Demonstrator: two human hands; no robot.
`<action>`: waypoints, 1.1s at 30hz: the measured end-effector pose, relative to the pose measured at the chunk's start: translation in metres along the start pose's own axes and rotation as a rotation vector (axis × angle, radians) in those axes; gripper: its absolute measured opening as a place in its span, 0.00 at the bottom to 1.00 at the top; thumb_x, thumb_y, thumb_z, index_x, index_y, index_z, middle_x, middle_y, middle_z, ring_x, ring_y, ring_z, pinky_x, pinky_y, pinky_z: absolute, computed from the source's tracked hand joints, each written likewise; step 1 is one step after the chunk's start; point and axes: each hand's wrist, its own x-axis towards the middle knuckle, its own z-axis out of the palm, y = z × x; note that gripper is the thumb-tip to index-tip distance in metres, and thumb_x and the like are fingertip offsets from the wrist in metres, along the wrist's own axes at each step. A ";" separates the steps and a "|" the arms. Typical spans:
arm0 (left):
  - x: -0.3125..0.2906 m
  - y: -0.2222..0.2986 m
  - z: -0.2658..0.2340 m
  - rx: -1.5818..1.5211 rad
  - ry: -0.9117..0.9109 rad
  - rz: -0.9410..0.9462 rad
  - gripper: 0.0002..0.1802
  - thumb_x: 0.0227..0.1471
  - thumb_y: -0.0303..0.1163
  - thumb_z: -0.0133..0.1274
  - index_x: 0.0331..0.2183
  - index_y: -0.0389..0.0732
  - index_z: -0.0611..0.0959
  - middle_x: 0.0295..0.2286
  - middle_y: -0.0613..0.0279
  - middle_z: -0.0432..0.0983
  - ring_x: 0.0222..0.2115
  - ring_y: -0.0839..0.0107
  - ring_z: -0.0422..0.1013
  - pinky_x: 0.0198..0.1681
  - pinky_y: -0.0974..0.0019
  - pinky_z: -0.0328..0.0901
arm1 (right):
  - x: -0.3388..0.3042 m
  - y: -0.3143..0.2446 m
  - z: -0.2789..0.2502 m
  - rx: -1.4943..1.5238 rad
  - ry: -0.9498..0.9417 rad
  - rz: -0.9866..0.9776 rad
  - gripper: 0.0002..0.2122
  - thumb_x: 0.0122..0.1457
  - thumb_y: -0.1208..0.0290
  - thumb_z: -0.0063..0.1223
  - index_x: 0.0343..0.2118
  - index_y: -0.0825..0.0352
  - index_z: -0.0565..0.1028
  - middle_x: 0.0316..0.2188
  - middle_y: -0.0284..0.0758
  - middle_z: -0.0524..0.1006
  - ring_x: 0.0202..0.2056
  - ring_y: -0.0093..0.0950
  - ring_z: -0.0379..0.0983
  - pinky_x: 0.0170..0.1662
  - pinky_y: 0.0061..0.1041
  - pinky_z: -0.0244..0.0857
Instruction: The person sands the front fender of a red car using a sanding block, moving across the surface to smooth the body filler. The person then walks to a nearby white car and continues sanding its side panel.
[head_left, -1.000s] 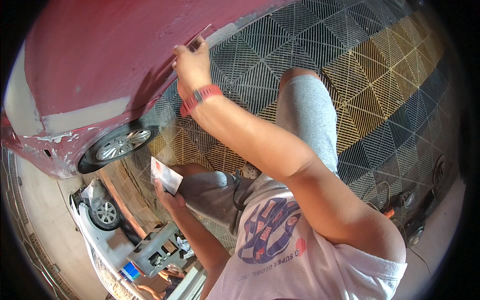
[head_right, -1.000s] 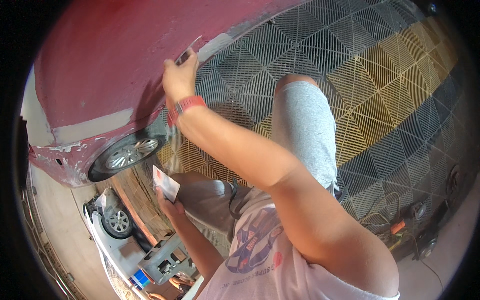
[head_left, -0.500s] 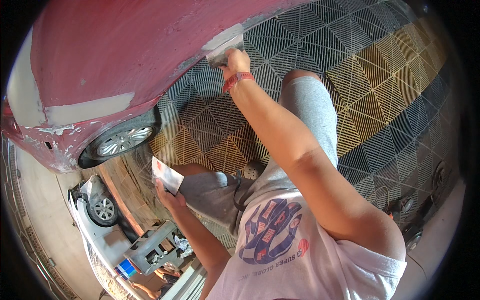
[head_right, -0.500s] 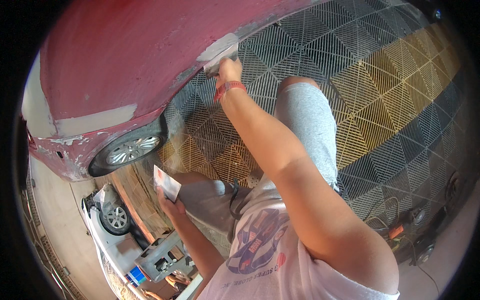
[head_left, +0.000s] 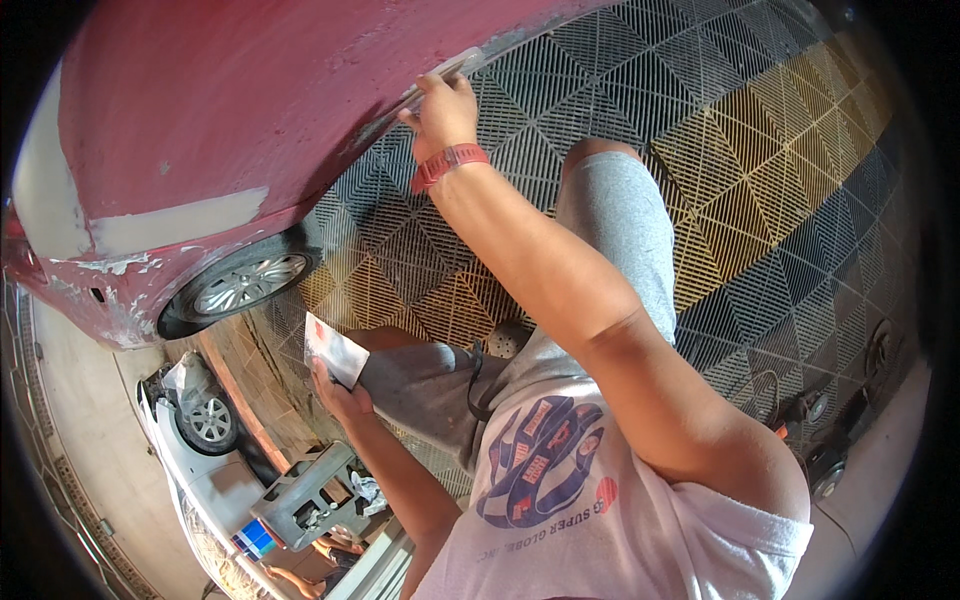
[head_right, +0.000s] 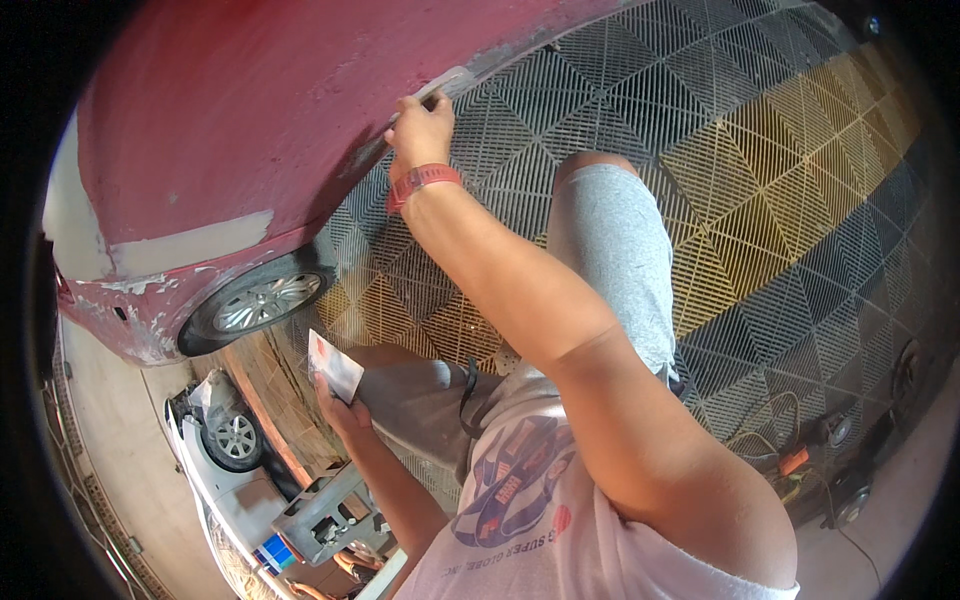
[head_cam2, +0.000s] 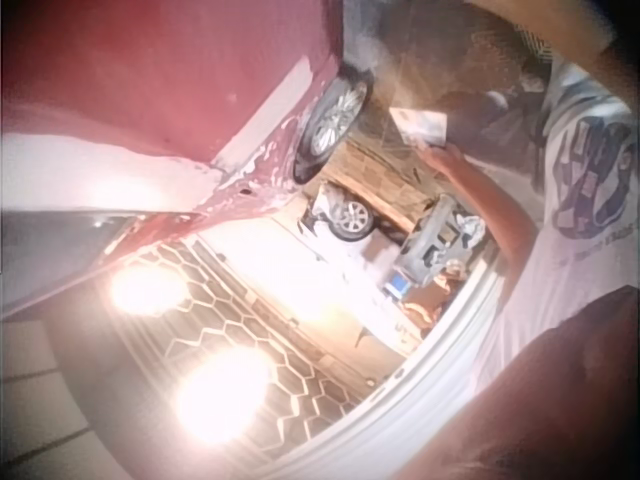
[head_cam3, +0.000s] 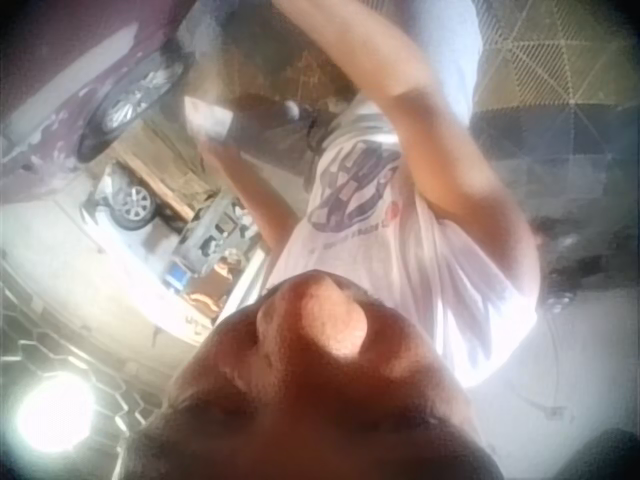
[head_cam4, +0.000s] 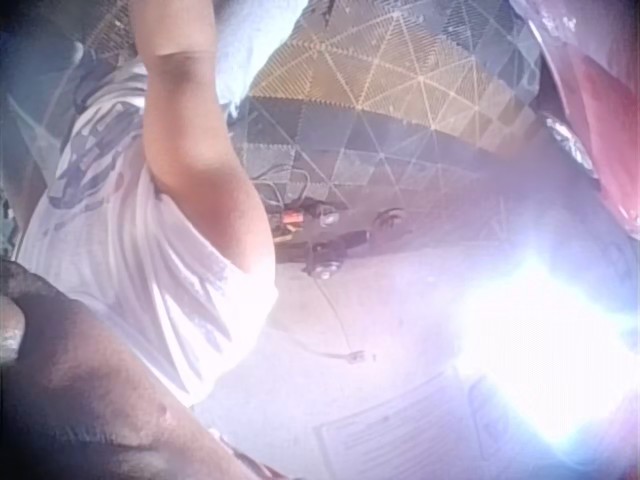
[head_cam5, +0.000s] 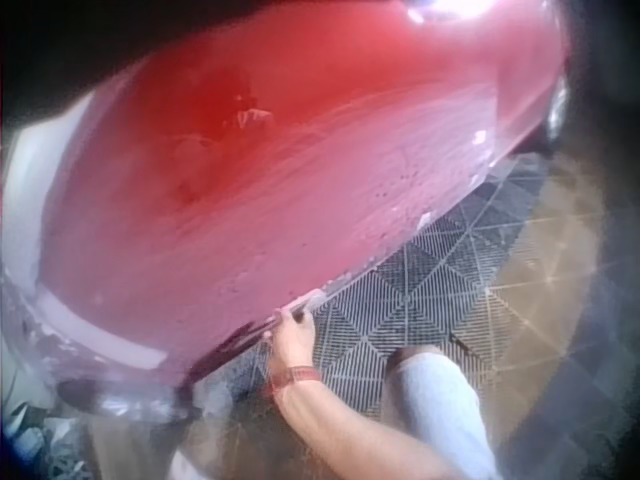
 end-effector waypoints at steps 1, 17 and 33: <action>0.000 0.000 0.001 0.004 -0.014 0.005 0.33 0.67 0.45 0.56 0.63 0.32 0.71 0.60 0.49 0.71 0.59 0.54 0.69 0.64 0.54 0.64 | -0.002 -0.001 0.006 -0.018 0.039 -0.005 0.27 0.67 0.73 0.52 0.67 0.71 0.61 0.58 0.45 0.71 0.51 0.32 0.73 0.37 0.27 0.77; 0.005 0.002 0.012 0.012 -0.003 -0.019 0.31 0.70 0.44 0.50 0.63 0.31 0.72 0.60 0.50 0.72 0.59 0.56 0.70 0.64 0.55 0.63 | 0.020 -0.008 -0.063 -0.008 0.044 0.024 0.21 0.63 0.80 0.46 0.60 0.70 0.67 0.55 0.43 0.74 0.56 0.42 0.74 0.62 0.55 0.67; -0.002 0.004 0.012 0.028 -0.001 -0.005 0.33 0.69 0.46 0.53 0.63 0.31 0.72 0.61 0.50 0.71 0.60 0.55 0.69 0.65 0.54 0.63 | 0.003 -0.044 -0.035 -0.032 -0.063 -0.004 0.22 0.66 0.79 0.46 0.63 0.73 0.65 0.64 0.48 0.66 0.63 0.46 0.64 0.66 0.56 0.63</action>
